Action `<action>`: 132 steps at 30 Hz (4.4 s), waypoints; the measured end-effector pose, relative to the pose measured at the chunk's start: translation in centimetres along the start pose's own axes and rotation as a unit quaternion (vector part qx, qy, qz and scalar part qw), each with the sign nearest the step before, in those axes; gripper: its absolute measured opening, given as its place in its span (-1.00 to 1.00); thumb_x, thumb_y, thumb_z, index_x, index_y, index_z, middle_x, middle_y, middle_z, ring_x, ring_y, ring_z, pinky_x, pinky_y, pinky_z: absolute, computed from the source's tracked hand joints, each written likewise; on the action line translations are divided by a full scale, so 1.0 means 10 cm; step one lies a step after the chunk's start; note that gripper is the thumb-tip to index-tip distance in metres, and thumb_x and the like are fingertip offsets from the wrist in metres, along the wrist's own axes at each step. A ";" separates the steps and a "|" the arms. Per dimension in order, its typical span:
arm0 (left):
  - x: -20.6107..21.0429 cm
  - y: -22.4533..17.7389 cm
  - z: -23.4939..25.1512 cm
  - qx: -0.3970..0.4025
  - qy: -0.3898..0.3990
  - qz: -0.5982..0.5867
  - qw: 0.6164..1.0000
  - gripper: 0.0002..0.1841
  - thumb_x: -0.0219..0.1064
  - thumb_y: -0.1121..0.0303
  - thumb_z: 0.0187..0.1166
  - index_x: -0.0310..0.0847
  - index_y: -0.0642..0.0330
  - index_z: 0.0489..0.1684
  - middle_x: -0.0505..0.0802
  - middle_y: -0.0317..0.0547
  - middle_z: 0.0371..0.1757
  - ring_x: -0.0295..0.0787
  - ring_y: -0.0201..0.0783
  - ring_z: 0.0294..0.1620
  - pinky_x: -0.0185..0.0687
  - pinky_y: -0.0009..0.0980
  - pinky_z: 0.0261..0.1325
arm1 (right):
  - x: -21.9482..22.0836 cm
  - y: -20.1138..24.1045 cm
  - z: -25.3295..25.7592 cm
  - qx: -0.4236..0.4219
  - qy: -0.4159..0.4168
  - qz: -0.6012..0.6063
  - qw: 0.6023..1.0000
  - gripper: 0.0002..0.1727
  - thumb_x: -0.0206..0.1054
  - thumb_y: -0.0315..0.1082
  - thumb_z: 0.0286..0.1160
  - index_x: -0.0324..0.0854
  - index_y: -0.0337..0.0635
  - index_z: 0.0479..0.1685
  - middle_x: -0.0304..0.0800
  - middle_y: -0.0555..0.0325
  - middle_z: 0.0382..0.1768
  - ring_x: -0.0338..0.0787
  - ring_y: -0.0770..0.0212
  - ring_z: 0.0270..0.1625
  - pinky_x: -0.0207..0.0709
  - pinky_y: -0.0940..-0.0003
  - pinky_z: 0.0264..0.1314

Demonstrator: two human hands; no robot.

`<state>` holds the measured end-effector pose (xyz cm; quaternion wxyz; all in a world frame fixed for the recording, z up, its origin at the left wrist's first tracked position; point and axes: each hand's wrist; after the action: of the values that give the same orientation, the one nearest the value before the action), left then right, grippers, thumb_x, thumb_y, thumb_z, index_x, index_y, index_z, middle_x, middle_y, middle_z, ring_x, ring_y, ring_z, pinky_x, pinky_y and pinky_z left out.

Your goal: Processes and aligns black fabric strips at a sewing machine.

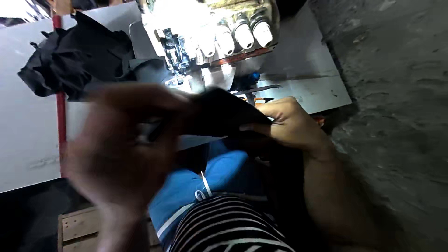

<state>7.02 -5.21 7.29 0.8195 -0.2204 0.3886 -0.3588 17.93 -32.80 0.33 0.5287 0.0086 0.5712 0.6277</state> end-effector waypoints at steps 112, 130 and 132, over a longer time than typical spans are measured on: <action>0.48 0.81 -0.43 -0.037 0.016 0.171 0.984 -0.64 0.17 0.58 0.63 0.89 0.04 0.12 0.87 -0.23 0.35 0.60 -0.19 0.60 0.10 0.16 0.81 | 0.96 0.25 0.68 0.221 -0.115 0.316 0.915 -0.69 0.50 -0.55 0.36 0.50 -0.12 -0.05 0.82 0.10 -0.46 0.88 0.17 -0.51 0.85 0.34 -0.50; 0.30 1.13 -0.01 -0.105 0.104 0.163 0.976 -0.44 -0.08 0.22 0.82 0.31 0.19 0.78 0.27 -0.13 0.88 -0.13 -0.10 0.95 -0.15 -0.01 0.95 | 1.02 0.22 0.58 0.175 -0.126 0.228 0.949 -0.86 0.41 -0.37 0.58 0.83 -0.16 -0.05 0.90 0.33 -0.33 0.89 0.44 -0.35 0.86 0.53 -0.31; 0.07 1.09 -0.10 -0.115 0.065 0.161 0.978 -0.38 -0.07 0.10 0.85 0.19 0.23 0.83 0.24 -0.08 0.89 -0.04 -0.13 0.92 -0.06 0.01 0.92 | 1.03 0.28 0.49 0.182 -0.072 0.254 0.947 -0.85 0.40 -0.34 0.60 0.82 -0.15 -0.03 0.90 0.33 -0.31 0.88 0.43 -0.34 0.85 0.52 -0.30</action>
<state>11.11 1.23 -0.61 0.8086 -0.2238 0.5105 -0.1882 14.55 -21.84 -2.01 0.3811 0.2951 0.6150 0.6240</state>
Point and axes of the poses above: each hand's wrist, its own z-axis towards the middle knuckle, its own x-axis out of the palm, y = z × x
